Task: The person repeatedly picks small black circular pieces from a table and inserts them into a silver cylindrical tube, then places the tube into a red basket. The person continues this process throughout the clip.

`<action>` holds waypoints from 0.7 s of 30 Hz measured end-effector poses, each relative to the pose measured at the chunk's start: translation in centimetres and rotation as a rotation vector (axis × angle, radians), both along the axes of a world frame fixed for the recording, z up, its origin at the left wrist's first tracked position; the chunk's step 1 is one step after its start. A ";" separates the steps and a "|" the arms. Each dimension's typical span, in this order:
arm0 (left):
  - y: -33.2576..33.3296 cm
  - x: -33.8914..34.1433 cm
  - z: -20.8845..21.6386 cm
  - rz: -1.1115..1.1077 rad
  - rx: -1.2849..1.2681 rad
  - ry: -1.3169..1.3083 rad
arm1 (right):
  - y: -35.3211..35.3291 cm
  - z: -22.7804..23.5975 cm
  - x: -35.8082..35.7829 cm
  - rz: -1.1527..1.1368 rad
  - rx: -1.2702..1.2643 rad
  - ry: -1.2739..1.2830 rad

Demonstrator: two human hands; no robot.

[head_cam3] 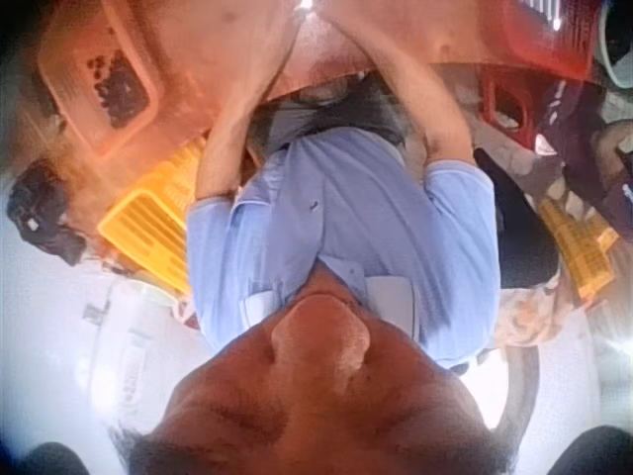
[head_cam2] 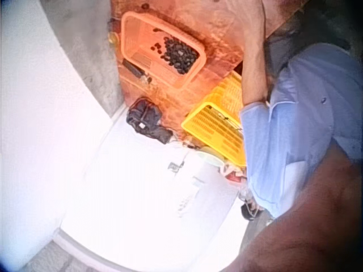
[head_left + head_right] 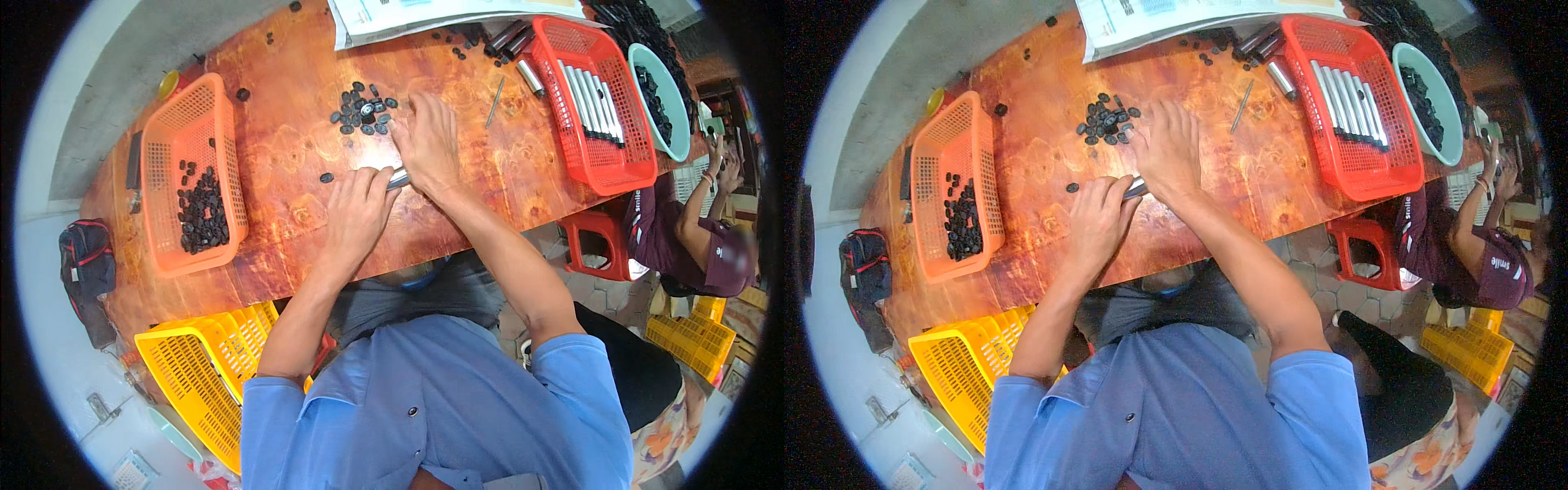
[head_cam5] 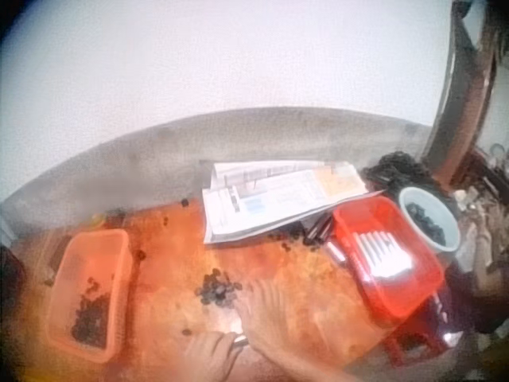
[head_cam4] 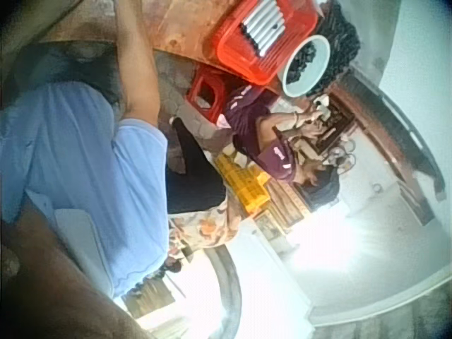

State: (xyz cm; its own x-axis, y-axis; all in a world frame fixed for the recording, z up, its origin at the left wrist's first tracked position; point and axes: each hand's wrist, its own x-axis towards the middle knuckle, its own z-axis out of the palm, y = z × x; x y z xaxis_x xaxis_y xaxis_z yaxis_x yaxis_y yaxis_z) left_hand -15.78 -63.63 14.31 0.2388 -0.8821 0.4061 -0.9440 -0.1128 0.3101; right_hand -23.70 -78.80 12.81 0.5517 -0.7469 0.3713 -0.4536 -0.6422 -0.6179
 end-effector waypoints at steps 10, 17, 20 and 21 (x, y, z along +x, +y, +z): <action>0.8 1.1 1.7 0.247 -0.089 1.577 | -0.3 -0.9 -1.0 -0.093 0.280 -0.378; 2.0 0.6 3.0 0.183 -0.214 2.051 | -0.1 -0.8 -1.1 -0.053 0.275 -0.347; 2.7 0.6 2.6 0.150 -0.143 1.876 | -0.2 -1.1 -1.1 -0.041 0.201 -0.317; 2.6 0.4 3.0 0.161 -0.141 1.848 | -0.1 -1.0 -1.1 -0.039 0.217 -0.321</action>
